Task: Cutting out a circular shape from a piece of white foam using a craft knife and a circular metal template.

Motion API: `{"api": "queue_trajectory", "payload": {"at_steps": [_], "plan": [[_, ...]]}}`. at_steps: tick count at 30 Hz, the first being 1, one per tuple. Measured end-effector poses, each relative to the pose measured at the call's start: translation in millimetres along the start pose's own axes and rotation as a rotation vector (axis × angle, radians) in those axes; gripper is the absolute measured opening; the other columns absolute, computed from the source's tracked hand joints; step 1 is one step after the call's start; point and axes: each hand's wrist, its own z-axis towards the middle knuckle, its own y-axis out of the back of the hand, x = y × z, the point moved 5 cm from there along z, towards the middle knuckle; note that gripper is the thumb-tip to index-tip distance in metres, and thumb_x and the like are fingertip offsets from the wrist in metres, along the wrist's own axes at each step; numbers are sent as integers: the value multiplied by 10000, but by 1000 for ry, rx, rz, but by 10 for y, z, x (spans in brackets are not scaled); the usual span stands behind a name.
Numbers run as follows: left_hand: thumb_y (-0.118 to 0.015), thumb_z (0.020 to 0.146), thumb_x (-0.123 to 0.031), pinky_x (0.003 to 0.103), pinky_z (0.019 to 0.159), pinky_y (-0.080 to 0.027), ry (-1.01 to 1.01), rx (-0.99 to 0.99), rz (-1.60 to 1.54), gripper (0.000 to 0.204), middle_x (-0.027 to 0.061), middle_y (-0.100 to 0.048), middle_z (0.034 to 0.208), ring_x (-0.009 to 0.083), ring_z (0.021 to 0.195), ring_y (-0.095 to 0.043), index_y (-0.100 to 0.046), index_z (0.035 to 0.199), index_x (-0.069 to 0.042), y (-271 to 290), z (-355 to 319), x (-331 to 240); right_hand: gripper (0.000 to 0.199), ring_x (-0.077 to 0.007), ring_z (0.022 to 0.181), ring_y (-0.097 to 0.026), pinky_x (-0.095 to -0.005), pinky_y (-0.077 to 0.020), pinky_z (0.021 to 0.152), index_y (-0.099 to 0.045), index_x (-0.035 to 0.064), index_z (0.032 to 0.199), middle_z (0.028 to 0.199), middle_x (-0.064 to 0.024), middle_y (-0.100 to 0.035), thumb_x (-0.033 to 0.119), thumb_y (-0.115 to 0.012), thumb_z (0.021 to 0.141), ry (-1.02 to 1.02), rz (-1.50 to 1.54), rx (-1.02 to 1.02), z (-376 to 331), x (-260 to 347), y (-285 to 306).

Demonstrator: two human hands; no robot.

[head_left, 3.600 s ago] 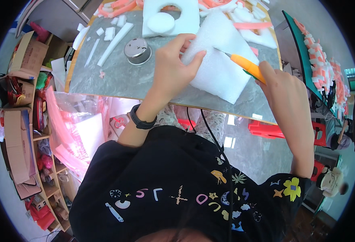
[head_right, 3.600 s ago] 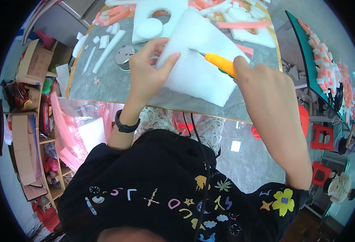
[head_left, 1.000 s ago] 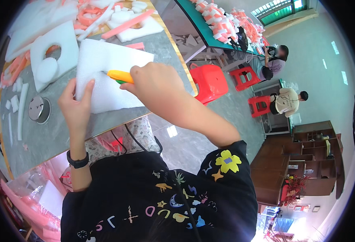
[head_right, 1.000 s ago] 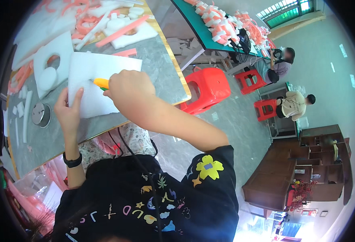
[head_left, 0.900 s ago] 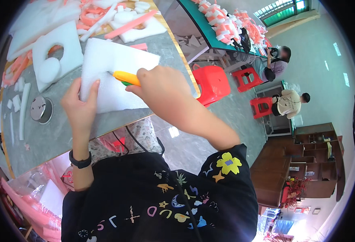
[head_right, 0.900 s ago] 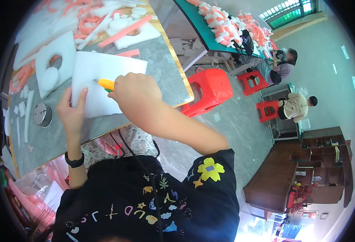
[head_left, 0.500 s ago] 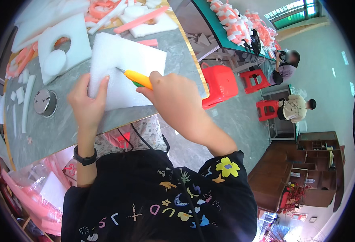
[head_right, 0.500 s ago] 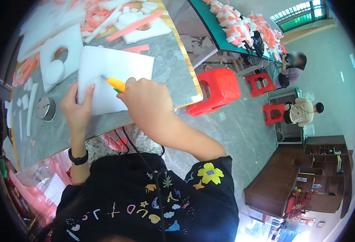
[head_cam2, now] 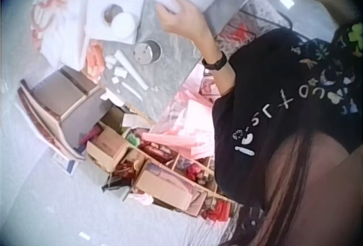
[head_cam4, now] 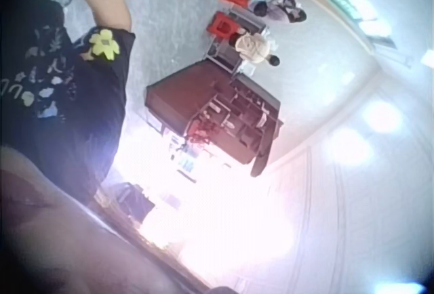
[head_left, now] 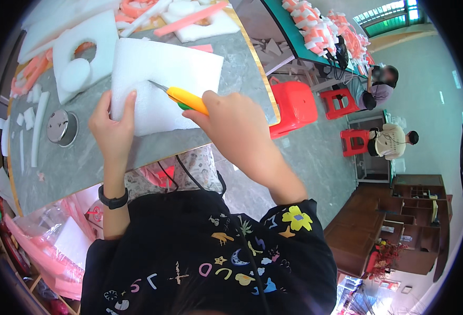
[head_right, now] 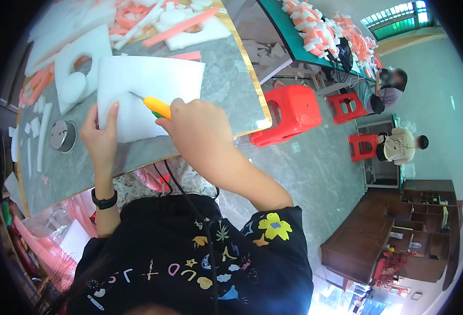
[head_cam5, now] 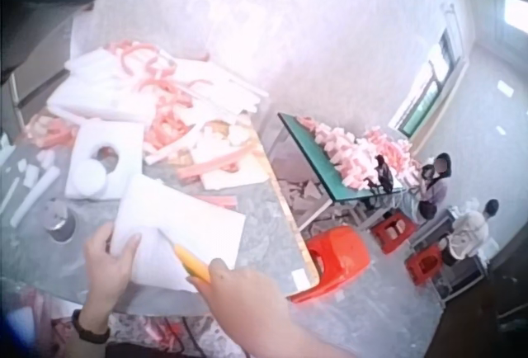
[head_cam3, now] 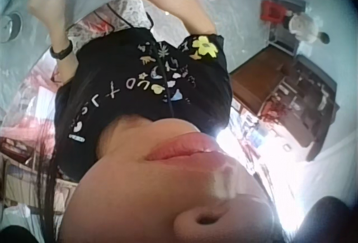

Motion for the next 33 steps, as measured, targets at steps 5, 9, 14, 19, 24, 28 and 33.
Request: {"api": "queue_trajectory", "payload": {"at_steps": [5,9,14,19,24,28,33], "plan": [[-706,792,-143,276,564,-446,61,9,-235,221,126,-629,694,110,611,-568,-618,876,42,-19,-15,26,369,-362,537,-569,-434,-415,471,-539,27,728,539,-171,-537,367,-643,826,-22,0,-46,-103,-7,56],[-714,788,-177,279,572,-462,1,24,-101,246,124,-648,718,104,643,-586,-624,862,38,-79,11,80,347,-369,557,-563,-429,-402,479,-538,29,758,568,-175,-549,351,-646,829,-77,-105,-23,-202,-8,146],[-713,790,-195,288,568,-464,211,-68,-239,261,104,-648,721,104,645,-583,-621,873,35,64,38,325,311,-356,515,-559,-416,-422,473,-543,29,792,549,-161,-545,323,-622,854,-76,-141,-75,-303,-235,245],[-665,844,-215,262,603,-458,271,18,-460,268,65,-651,788,90,702,-581,-614,932,33,-34,-96,194,218,-140,460,-505,-276,-399,456,-535,21,836,550,-51,-510,222,-559,918,-293,602,-249,-168,-560,-151],[-517,948,-268,210,692,-440,554,144,-855,306,18,-634,878,50,779,-560,-611,1018,15,-179,-277,149,210,-74,521,-484,-237,-388,465,-522,2,908,616,-26,-507,208,-513,947,-249,908,-440,52,-550,-768],[-514,947,-288,217,711,-444,630,193,-905,322,17,-631,910,59,806,-564,-614,1040,4,-144,-299,101,199,-66,527,-477,-223,-388,475,-517,16,913,641,-17,-511,209,-498,954,-268,1056,-483,72,-540,-878],[-507,950,-294,225,734,-451,644,222,-934,333,25,-632,932,70,833,-571,-614,1054,3,-183,-309,60,188,-62,543,-477,-219,-391,482,-510,21,910,659,-13,-513,204,-499,952,-265,1056,-504,79,-560,-886]]}}
